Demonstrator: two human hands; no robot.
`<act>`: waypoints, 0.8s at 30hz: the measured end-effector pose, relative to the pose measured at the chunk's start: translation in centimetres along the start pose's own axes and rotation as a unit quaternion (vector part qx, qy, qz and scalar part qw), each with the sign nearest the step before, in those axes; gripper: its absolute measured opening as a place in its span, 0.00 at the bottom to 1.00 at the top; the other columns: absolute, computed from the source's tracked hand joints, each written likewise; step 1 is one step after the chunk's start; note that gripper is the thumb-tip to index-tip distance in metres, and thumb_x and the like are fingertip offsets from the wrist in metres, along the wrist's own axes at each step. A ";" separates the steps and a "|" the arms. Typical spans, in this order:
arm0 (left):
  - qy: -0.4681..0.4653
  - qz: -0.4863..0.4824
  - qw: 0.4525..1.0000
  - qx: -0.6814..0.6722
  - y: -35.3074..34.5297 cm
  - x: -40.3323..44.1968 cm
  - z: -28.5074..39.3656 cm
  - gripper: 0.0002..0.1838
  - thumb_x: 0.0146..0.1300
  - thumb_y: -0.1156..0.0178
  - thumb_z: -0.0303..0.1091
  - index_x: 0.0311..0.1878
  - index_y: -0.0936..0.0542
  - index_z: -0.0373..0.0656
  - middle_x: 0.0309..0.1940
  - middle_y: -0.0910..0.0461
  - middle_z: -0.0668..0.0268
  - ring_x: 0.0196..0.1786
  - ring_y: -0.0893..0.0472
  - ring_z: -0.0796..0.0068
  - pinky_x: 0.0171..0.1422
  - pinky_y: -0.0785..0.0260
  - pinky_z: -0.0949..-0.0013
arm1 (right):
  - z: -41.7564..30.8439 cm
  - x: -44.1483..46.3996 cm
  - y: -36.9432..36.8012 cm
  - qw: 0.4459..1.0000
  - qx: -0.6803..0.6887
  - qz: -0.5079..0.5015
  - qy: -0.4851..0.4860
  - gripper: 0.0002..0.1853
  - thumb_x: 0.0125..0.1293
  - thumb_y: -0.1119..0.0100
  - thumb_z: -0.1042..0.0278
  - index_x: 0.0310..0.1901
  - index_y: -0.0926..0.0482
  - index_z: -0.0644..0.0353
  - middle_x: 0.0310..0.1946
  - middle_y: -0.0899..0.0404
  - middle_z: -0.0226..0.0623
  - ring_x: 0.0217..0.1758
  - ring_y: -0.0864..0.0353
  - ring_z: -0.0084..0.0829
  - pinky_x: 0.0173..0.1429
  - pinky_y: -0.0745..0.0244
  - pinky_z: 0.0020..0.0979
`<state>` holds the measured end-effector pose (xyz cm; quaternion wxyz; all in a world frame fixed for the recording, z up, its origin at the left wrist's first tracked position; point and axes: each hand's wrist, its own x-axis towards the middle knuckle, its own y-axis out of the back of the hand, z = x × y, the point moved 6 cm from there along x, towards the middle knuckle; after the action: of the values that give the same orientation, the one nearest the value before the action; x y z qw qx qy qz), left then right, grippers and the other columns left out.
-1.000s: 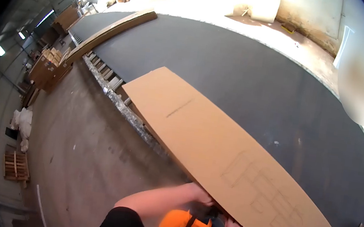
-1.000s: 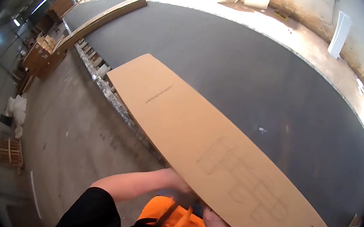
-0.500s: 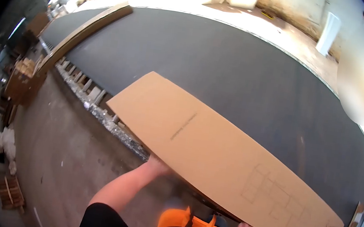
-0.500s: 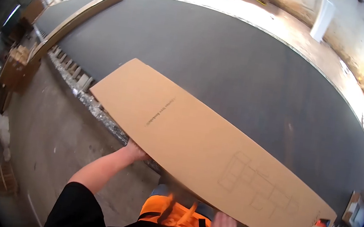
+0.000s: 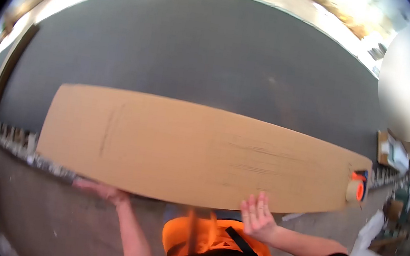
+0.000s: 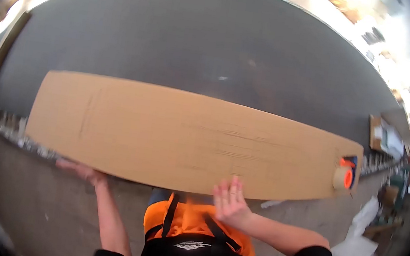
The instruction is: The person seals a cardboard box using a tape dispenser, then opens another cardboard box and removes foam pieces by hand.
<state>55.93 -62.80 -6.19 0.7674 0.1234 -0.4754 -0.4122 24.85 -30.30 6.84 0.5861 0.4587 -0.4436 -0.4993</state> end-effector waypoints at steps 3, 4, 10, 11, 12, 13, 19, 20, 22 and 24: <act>0.182 0.018 0.970 -0.160 1.9 -0.2 0.4 0.37 0.74 0.44 0.40 0.77 0.46 0.31 0.76 0.43 0.45 0.76 0.37 0.52 0.77 0.42 0.47 | -0.6 0.5 0.1 0.999 0.033 0.020 -0.038 0.24 0.55 0.42 0.68 0.52 0.19 0.76 0.49 0.18 0.64 0.54 0.20 0.73 0.56 0.22 0.64; 0.237 0.005 0.947 -0.216 3.0 0.1 2.0 0.36 0.75 0.44 0.40 0.77 0.45 0.33 0.75 0.41 0.46 0.75 0.36 0.52 0.75 0.38 0.49 | -0.5 0.7 0.1 0.998 0.022 0.035 -0.052 0.24 0.55 0.42 0.68 0.52 0.19 0.75 0.49 0.18 0.63 0.54 0.19 0.71 0.57 0.23 0.65; -0.466 -0.548 0.667 -0.194 5.9 -3.1 31.7 0.55 0.57 0.32 0.56 0.77 0.46 0.31 0.78 0.48 0.41 0.80 0.49 0.39 0.82 0.56 0.42 | -3.0 1.6 -2.2 0.980 0.038 0.111 -0.161 0.28 0.59 0.44 0.64 0.58 0.21 0.74 0.58 0.20 0.61 0.62 0.23 0.69 0.65 0.27 0.61; -0.545 -0.614 0.559 -0.119 6.2 -5.7 34.5 0.57 0.53 0.32 0.57 0.77 0.45 0.30 0.78 0.49 0.40 0.81 0.54 0.37 0.83 0.62 0.40 | -3.3 2.0 -1.9 0.973 0.049 0.133 -0.183 0.28 0.58 0.45 0.63 0.58 0.21 0.74 0.58 0.20 0.60 0.62 0.23 0.68 0.67 0.27 0.60; -0.616 -0.598 0.500 -0.116 4.6 -9.0 34.4 0.57 0.52 0.32 0.56 0.76 0.45 0.27 0.78 0.49 0.41 0.81 0.55 0.35 0.83 0.64 0.39 | -3.2 2.2 -1.5 0.960 0.066 0.156 -0.225 0.28 0.57 0.45 0.62 0.57 0.20 0.72 0.59 0.20 0.56 0.66 0.23 0.60 0.69 0.27 0.54; -0.679 -0.580 0.437 -0.111 3.0 -12.6 33.6 0.58 0.52 0.32 0.56 0.76 0.45 0.25 0.79 0.50 0.41 0.81 0.57 0.34 0.83 0.66 0.38 | -3.3 1.9 -1.5 0.951 0.083 0.179 -0.236 0.27 0.57 0.44 0.63 0.56 0.19 0.71 0.58 0.19 0.54 0.65 0.23 0.58 0.69 0.27 0.52; -0.698 -0.551 0.445 -0.110 2.9 -13.5 31.7 0.60 0.45 0.30 0.55 0.73 0.45 0.20 0.77 0.51 0.32 0.81 0.59 0.30 0.82 0.70 0.33 | -1.3 -8.8 2.6 0.759 0.017 0.362 -0.540 0.11 0.52 0.25 0.68 0.35 0.18 0.56 0.35 0.16 0.31 0.31 0.20 0.35 0.32 0.23 0.36; -0.704 -0.542 0.444 -0.118 3.1 -13.5 31.4 0.60 0.46 0.30 0.55 0.72 0.44 0.20 0.76 0.51 0.32 0.80 0.59 0.29 0.82 0.70 0.32 | -1.1 -12.4 1.1 0.652 0.037 0.387 -0.651 0.15 0.52 0.22 0.63 0.34 0.21 0.56 0.28 0.21 0.30 0.27 0.23 0.33 0.29 0.28 0.35; -0.714 -0.520 0.447 -0.141 3.3 -13.4 31.4 0.59 0.46 0.30 0.55 0.71 0.42 0.19 0.76 0.50 0.30 0.80 0.58 0.26 0.81 0.70 0.31 | -0.5 -17.1 -4.0 0.466 0.271 0.286 -0.792 0.23 0.60 0.29 0.48 0.37 0.25 0.61 0.24 0.24 0.35 0.27 0.23 0.33 0.32 0.25 0.35; -0.723 -0.521 0.437 -0.124 3.5 -13.3 31.6 0.56 0.48 0.31 0.57 0.72 0.39 0.23 0.77 0.51 0.33 0.80 0.60 0.26 0.80 0.71 0.29 | 1.0 -17.3 -6.3 0.493 0.354 0.296 -0.737 0.24 0.65 0.34 0.46 0.35 0.24 0.63 0.27 0.20 0.39 0.30 0.18 0.37 0.35 0.23 0.37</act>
<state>28.76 -44.19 3.83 -0.2081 -0.0918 -0.6466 -0.7281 20.85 -13.72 -0.24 -0.0529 -0.0656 -0.9636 -0.2538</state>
